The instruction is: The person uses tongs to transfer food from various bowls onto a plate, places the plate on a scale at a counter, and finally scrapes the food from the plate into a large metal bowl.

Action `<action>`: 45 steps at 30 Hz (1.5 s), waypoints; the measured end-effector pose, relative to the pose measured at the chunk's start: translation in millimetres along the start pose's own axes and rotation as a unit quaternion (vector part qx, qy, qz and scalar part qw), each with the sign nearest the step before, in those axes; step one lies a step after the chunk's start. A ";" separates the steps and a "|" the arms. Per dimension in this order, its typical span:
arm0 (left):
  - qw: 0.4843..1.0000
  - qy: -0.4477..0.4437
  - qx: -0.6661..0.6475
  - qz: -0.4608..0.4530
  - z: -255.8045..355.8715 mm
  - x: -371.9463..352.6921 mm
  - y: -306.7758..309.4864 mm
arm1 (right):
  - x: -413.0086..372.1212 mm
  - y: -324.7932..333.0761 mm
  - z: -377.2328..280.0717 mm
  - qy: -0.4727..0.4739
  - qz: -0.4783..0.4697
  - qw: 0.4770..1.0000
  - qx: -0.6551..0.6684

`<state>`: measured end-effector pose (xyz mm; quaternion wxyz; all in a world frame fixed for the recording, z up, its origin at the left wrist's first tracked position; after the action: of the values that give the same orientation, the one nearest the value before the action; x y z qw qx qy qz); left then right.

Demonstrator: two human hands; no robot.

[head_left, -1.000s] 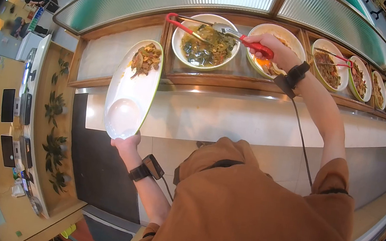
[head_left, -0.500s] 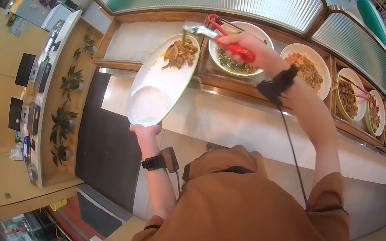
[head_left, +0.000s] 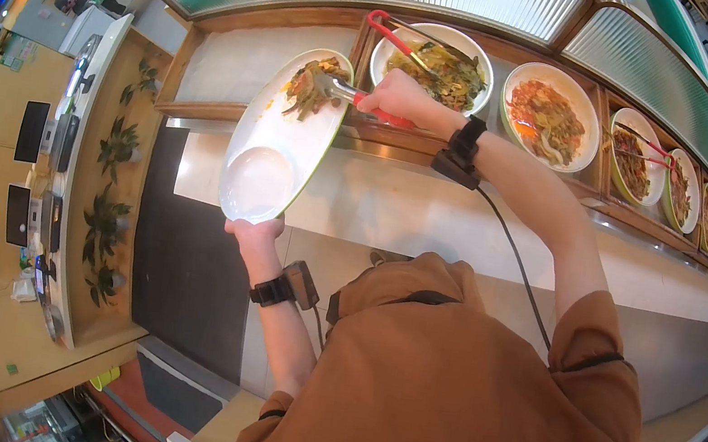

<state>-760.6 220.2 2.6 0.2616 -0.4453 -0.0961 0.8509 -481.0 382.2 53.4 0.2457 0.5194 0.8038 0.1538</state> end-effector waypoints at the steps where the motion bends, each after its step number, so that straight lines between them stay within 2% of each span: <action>1: 0.998 -0.008 0.058 -0.029 0.2 7.2 2.7 | -1.4 0.8 0.6 -0.009 -0.005 1.000 -0.001; 4: 0.992 -0.035 0.102 -0.062 1.7 16.7 6.3 | -8.4 6.5 -3.9 -0.017 -0.015 1.000 -0.016; 5: 0.997 -0.022 0.061 -0.048 0.3 17.0 8.5 | -5.4 7.1 -2.2 0.022 0.002 0.998 -0.052; 7: 0.998 0.014 -0.055 0.001 -1.4 -0.5 1.6 | -11.8 6.9 -3.7 -0.008 -0.016 0.999 -0.039; 8: 0.996 0.020 -0.087 0.014 -1.2 -6.7 -1.5 | -13.1 7.8 -5.5 -0.018 -0.020 0.995 -0.091; 11: 0.994 0.011 -0.106 0.017 -0.3 -17.9 -4.1 | -15.7 9.8 -2.1 -0.015 -0.023 0.997 -0.068; 12: 0.995 -0.047 0.070 -0.058 0.6 28.3 21.9 | -17.3 13.7 -2.7 -0.010 -0.010 0.998 -0.054; 13: 0.958 -0.127 0.232 -0.111 1.4 72.7 47.9 | -20.9 19.4 -5.5 -0.004 0.001 0.999 -0.039; 15: 0.948 -0.126 0.260 -0.130 -0.2 79.7 49.0 | -29.3 37.2 -11.5 0.003 0.026 1.000 -0.016; 16: 0.987 -0.058 0.125 -0.086 0.2 30.5 19.8 | -34.5 51.7 -13.6 0.003 0.038 0.999 -0.007; 17: 0.998 -0.014 0.030 -0.050 -0.8 9.6 8.1 | -39.2 66.3 -13.9 0.003 0.051 0.999 0.003; 18: 0.997 0.022 -0.069 -0.007 -1.8 -11.7 -3.5 | -41.6 79.6 -10.3 -0.020 0.048 0.998 0.044; 20: 0.981 0.043 -0.178 0.059 -3.3 -19.6 -5.2 | -48.7 107.0 0.0 -0.058 0.054 0.990 0.119; 22: 1.000 0.009 -0.019 0.015 -1.7 -12.7 -3.4 | -53.9 134.5 17.2 -0.106 0.077 0.989 0.072; 24: 1.000 -0.003 0.012 0.003 -1.3 -5.5 -0.3 | -61.9 153.1 32.6 -0.146 0.088 0.984 0.049; 27: 0.996 0.010 -0.081 0.022 -1.6 -1.6 3.2 | -83.7 166.5 41.5 -0.176 0.074 0.980 0.050; 29: 0.997 0.012 -0.071 0.015 0.2 -3.2 2.2 | -108.2 167.3 27.0 -0.170 0.045 0.983 0.051; 32: 0.998 -0.004 -0.054 0.036 1.2 -14.5 -4.3 | -103.6 164.2 51.1 -0.209 0.046 0.973 0.082; 38: 0.980 0.043 -0.189 0.034 -2.2 -12.8 -2.0 | -79.5 160.9 90.0 -0.223 0.052 0.968 0.104; 41: 0.977 0.061 -0.204 0.021 -2.1 -7.5 0.7 | -68.5 155.9 97.8 -0.223 0.077 0.969 0.078; 44: 0.999 -0.004 -0.007 -0.040 1.7 -8.2 -3.8 | -54.2 151.7 113.1 -0.233 0.068 0.968 0.064; 45: 0.999 -0.017 0.030 -0.023 1.4 -10.9 -4.5 | -50.4 150.3 117.1 -0.232 0.069 0.968 0.072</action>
<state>-755.1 218.3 12.9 0.2928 -0.4205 -0.0847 0.8546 -284.8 397.5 43.4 0.3766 0.6111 0.6962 -0.0127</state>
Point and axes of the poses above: each hand's wrist, its own x-axis towards the middle knuckle, its own y-axis out of the back of the hand, z = x × y, the point moved 3 cm from there along x, towards the middle knuckle, and after that the axes turned 7 degrees about -x, right-handed, at the moved point
